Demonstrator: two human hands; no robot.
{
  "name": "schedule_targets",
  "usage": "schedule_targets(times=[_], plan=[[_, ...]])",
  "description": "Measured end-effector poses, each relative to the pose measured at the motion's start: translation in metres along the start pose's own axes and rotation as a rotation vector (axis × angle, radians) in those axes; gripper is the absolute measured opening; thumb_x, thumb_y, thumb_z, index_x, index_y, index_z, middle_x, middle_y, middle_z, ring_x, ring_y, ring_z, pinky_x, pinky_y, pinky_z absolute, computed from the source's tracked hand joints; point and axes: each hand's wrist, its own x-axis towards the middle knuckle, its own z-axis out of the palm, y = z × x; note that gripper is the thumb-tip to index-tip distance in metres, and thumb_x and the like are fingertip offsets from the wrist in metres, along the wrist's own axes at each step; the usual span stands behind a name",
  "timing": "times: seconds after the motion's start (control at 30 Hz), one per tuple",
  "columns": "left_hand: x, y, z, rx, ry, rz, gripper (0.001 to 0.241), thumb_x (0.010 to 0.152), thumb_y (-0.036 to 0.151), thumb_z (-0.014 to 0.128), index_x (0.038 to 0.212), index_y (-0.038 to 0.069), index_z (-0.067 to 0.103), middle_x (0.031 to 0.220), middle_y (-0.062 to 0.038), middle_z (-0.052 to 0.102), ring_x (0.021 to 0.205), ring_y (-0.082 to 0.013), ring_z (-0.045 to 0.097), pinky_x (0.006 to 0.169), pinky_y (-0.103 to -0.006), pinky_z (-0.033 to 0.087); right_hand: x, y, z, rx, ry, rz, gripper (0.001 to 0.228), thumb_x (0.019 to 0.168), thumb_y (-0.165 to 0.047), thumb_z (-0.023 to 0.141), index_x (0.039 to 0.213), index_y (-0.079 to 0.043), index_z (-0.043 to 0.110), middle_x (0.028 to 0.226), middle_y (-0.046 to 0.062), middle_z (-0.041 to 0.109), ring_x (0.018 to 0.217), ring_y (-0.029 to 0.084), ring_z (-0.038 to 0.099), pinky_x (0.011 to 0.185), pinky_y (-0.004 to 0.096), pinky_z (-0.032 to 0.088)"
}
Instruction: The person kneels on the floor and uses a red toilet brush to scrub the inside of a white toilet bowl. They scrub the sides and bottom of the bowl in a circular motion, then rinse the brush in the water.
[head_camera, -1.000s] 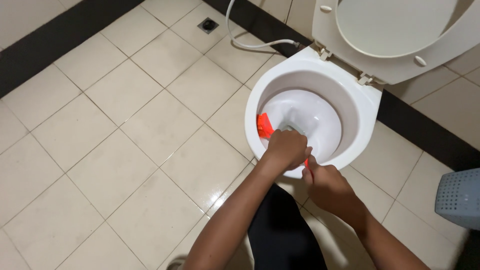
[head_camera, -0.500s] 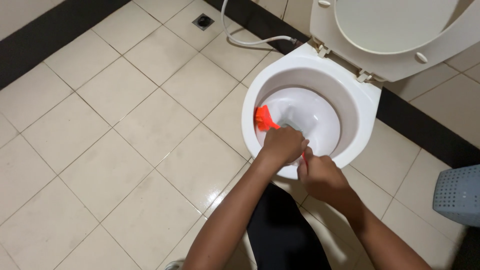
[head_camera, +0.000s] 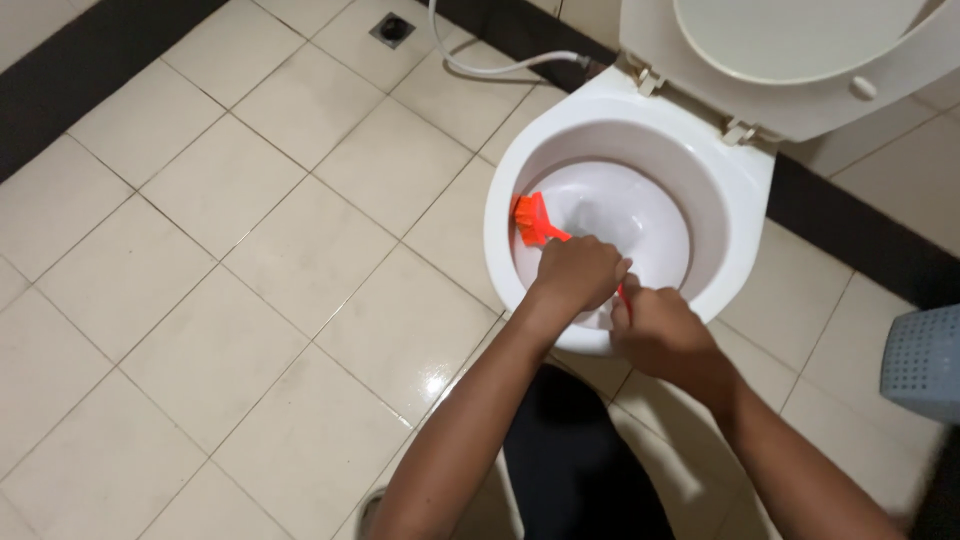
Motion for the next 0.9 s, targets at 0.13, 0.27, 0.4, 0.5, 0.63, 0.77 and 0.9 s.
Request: schedule_targets(times=[0.13, 0.27, 0.4, 0.5, 0.63, 0.77, 0.9], plan=[[0.012, -0.007, 0.002, -0.008, 0.003, 0.042, 0.045, 0.103, 0.041, 0.046, 0.088, 0.013, 0.078, 0.090, -0.009, 0.076, 0.088, -0.0302, 0.072, 0.076, -0.0497, 0.054, 0.007, -0.007, -0.001, 0.004, 0.050, -0.001, 0.035, 0.096, -0.018, 0.049, 0.120, 0.004, 0.060, 0.074, 0.032, 0.068, 0.074, 0.049, 0.068, 0.077, 0.057, 0.051], [0.025, -0.012, 0.003, -0.032, -0.011, 0.063, 0.044, 0.102, 0.041, 0.046, 0.089, 0.013, 0.078, 0.091, -0.009, 0.075, 0.088, -0.0301, 0.072, 0.074, -0.0498, 0.055, 0.015, -0.011, -0.002, 0.034, 0.044, 0.081, 0.034, 0.095, -0.017, 0.048, 0.118, 0.003, 0.063, 0.077, 0.031, 0.069, 0.076, 0.048, 0.069, 0.079, 0.055, 0.051], [0.024, -0.010, -0.006, -0.006, -0.070, 0.066, 0.044, 0.103, 0.042, 0.047, 0.092, 0.012, 0.078, 0.095, -0.010, 0.076, 0.092, -0.0305, 0.073, 0.078, -0.0505, 0.055, 0.021, 0.004, 0.006, 0.043, 0.045, 0.077, 0.032, 0.094, -0.016, 0.049, 0.110, 0.005, 0.066, 0.082, 0.032, 0.070, 0.079, 0.047, 0.070, 0.082, 0.053, 0.052], [0.013, -0.010, -0.012, 0.030, -0.076, 0.107, 0.044, 0.102, 0.042, 0.048, 0.096, 0.011, 0.078, 0.101, -0.012, 0.074, 0.096, -0.0320, 0.072, 0.082, -0.0505, 0.055, 0.008, -0.009, 0.001, 0.052, 0.034, 0.063, 0.030, 0.093, -0.017, 0.051, 0.109, 0.005, 0.066, 0.081, 0.032, 0.070, 0.079, 0.046, 0.070, 0.082, 0.052, 0.053], [-0.002, -0.010, -0.017, 0.083, -0.110, 0.158, 0.043, 0.102, 0.043, 0.049, 0.100, 0.012, 0.078, 0.106, -0.013, 0.074, 0.101, -0.0332, 0.070, 0.087, -0.0500, 0.054, -0.005, -0.006, 0.019, 0.015, 0.036, 0.026, 0.030, 0.095, -0.019, 0.051, 0.110, 0.003, 0.065, 0.078, 0.030, 0.070, 0.076, 0.043, 0.072, 0.078, 0.051, 0.056], [0.007, -0.019, -0.012, 0.103, -0.136, 0.181, 0.043, 0.102, 0.043, 0.049, 0.101, 0.011, 0.077, 0.108, -0.013, 0.074, 0.103, -0.0333, 0.069, 0.087, -0.0501, 0.054, 0.001, -0.008, 0.032, -0.002, 0.091, -0.001, 0.031, 0.095, -0.018, 0.051, 0.113, 0.005, 0.062, 0.075, 0.027, 0.070, 0.074, 0.044, 0.071, 0.076, 0.053, 0.056], [0.023, -0.030, -0.013, 0.057, -0.127, 0.178, 0.044, 0.102, 0.043, 0.048, 0.098, 0.011, 0.078, 0.104, -0.014, 0.074, 0.099, -0.0339, 0.071, 0.084, -0.0519, 0.055, 0.033, -0.001, 0.050, 0.059, 0.143, 0.031, 0.033, 0.097, -0.018, 0.051, 0.115, 0.008, 0.061, 0.080, 0.026, 0.070, 0.078, 0.044, 0.071, 0.078, 0.052, 0.056]])
